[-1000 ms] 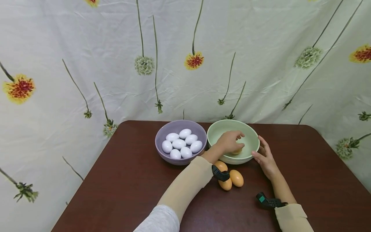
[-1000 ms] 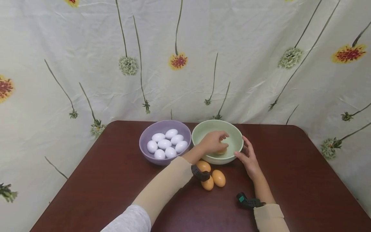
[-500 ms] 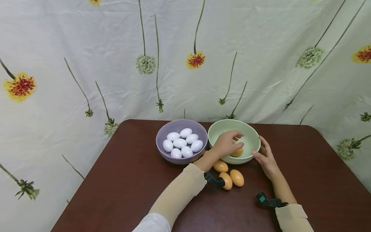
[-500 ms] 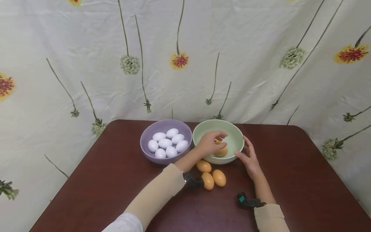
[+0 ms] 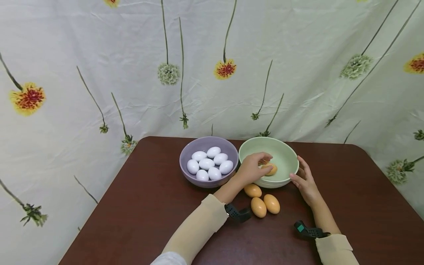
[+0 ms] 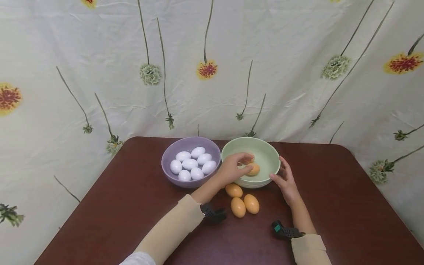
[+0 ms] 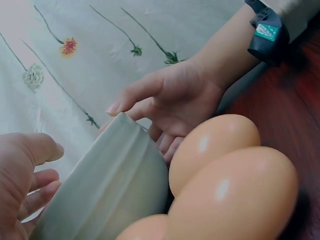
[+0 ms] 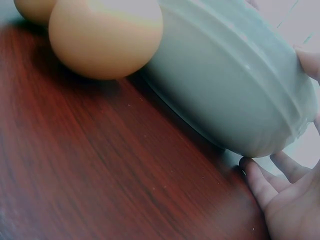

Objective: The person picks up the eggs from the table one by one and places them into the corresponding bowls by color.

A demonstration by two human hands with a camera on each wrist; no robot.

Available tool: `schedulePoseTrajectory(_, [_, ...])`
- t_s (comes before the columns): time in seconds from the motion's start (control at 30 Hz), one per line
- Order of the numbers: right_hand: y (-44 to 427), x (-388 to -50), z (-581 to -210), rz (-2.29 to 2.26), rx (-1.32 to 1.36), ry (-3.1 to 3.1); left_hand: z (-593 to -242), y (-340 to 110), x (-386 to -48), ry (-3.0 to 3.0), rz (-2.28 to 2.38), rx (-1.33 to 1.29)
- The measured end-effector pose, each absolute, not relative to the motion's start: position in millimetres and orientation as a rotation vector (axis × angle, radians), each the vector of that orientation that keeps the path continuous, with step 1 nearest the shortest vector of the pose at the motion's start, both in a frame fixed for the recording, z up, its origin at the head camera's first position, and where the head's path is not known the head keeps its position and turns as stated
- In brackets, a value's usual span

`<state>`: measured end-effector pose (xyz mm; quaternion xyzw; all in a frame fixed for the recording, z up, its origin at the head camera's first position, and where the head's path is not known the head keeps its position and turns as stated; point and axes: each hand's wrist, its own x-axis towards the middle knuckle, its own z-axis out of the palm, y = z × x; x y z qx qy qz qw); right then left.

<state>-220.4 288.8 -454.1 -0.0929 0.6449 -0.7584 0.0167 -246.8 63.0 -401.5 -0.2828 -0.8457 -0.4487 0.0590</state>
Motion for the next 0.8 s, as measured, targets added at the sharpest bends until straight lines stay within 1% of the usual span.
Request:
schedulePoseTrajectory(0.67, [290.4,-220.2,-455.1,-2.338,-0.296,2.014,-395.9,30.5,-217.4,-2.493,-1.536,-0.824])
schedulePoseTrajectory(0.8, [291.0,-220.1,-455.0,-2.327,-0.304,2.024,-393.5,21.8,-213.4,-2.472,-1.497,-0.867])
